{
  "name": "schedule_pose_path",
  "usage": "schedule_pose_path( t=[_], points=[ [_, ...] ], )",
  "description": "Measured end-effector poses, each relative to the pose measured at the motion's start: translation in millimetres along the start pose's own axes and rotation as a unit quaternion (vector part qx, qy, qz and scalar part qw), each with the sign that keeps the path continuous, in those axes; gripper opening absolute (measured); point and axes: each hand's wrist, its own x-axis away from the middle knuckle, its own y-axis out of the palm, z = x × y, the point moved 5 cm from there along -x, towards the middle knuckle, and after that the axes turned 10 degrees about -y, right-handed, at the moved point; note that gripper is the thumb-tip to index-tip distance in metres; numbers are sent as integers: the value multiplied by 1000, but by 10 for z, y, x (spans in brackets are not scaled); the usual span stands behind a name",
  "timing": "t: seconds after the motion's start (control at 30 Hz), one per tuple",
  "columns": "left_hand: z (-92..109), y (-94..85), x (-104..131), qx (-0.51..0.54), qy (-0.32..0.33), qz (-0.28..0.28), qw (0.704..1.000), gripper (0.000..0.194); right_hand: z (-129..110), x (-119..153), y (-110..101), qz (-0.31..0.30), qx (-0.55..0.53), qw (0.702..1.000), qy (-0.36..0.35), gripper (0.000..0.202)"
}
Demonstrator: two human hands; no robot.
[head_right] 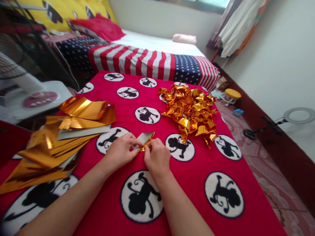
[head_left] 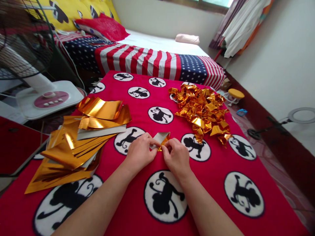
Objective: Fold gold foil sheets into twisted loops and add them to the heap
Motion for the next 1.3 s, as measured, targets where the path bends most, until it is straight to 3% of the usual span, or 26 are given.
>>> schedule_pose_path(
  t=[0.23,0.5,0.67,0.83,1.0,1.13,1.3],
  points=[
    [10,21,6,-23,-16,42,999,16,13,-59,7,3,21,1000,-3,12],
    [24,9,28,-42,-11,48,998,16,39,-70,-22,-1,9,1000,14,10],
    [17,23,30,-47,-18,46,998,17,-86,-10,-35,22,-13,999,-20,19],
    [7,21,10,-43,-11,39,998,19,-213,89,20,26,-53,997,-51,12],
    [-123,-5,-83,29,59,-18,998,21,-165,49,53,26,-122,989,-76,21],
    [-238,-121,-143,118,142,3,983,32,-84,-56,31,22,-193,973,-121,30],
    [-249,-203,-153,65,190,43,979,29,2,-131,14,13,-222,965,-138,33]
  ],
)
